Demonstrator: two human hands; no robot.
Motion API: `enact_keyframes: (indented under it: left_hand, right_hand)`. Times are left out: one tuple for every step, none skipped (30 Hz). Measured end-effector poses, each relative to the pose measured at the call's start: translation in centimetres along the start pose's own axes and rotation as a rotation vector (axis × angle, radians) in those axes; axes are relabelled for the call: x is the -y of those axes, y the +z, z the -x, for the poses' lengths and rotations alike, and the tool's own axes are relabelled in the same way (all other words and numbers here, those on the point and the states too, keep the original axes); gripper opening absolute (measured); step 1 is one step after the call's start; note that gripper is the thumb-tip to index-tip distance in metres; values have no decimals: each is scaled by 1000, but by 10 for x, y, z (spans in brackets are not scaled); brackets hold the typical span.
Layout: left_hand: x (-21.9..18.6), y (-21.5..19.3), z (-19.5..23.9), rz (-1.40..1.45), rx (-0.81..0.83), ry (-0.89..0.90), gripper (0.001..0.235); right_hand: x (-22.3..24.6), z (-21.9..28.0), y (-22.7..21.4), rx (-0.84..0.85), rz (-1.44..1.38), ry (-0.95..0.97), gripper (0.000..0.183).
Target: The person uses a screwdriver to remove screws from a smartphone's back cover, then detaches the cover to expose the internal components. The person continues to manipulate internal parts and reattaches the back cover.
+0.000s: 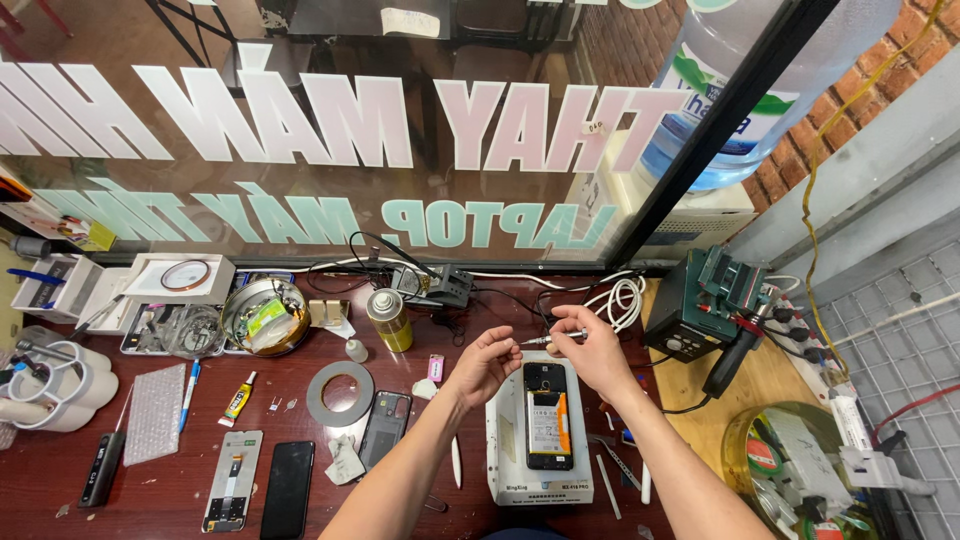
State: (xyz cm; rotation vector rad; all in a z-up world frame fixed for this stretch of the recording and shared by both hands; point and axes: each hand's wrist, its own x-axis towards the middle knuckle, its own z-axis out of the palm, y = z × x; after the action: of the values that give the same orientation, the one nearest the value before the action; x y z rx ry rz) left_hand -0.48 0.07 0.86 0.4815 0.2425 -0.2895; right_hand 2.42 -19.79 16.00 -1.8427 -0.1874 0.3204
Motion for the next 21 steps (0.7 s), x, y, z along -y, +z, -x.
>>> enact_keyframes:
  left_hand:
    - [0,0,0,-3,-2,0,27]
    - [0,0,1,-6,-5,-1,27]
    - [1,1,1,-9,-7,-2,27]
    - [1,1,1,-15,-10,0,27]
    - [2,1,1,-21,-14,1,27]
    - [2,2,1,-28,-17,4,27]
    - [3,2,2,-33,-23,5,27]
    - [3,3,2,-38,-26,8,28]
    - [2,3,2,-43,-30,11,28]
    - [3,4,2,-62,-35,16,28]
    - [3,5,2,-80,-40,22,29]
    - [4,5,1,-98,-46,27,29]
    - [4,5,-1,-117,-52,39,30]
    - [5,4,-1,-134,-60,51,30]
    - [6,2,-3,-152,-69,63,30]
    - [7,0,-4,-159,-76,66,30]
    - [8,-3,-5,-166,-84,70,30]
    - [10,-6,-8,-174,-88,73,30]
    - [11,-9,-10,-201,-85,76,30]
    - [13,-10,-12,-227,-81,80,30]
    - [15,-11,-13,-253,-77,84,30]
  right_hand:
    - [0,0,0,-1,3,0,39]
    - [-1,1,0,-3,6,1,39]
    - [-2,1,0,-4,10,2,39]
    - [-3,2,0,-13,1,12,38]
    - [-4,2,1,-22,-7,23,37]
    - [-5,2,2,-30,-16,32,37]
    - [-6,2,3,-39,-17,45,36]
    - [-6,2,3,-48,-17,54,35]
    - [-7,2,3,-57,-18,63,34]
    - [-8,2,3,-54,-16,58,34]
    - [-8,2,3,-51,-15,53,34]
    - [-9,2,3,-47,-13,48,34]
    - [-9,2,1,-29,52,8,34]
    - [-10,2,-1,-10,117,-31,35]
    - [-11,2,-3,10,182,-70,35]
    - [-11,2,-3,34,204,-120,37]
    - [-12,3,-4,58,226,-171,38]
    - [-12,3,-5,79,249,-223,40]
    - [-12,2,-4,61,274,-197,40]
    - [-13,2,-4,42,301,-171,39]
    - [-13,1,-3,23,328,-145,39]
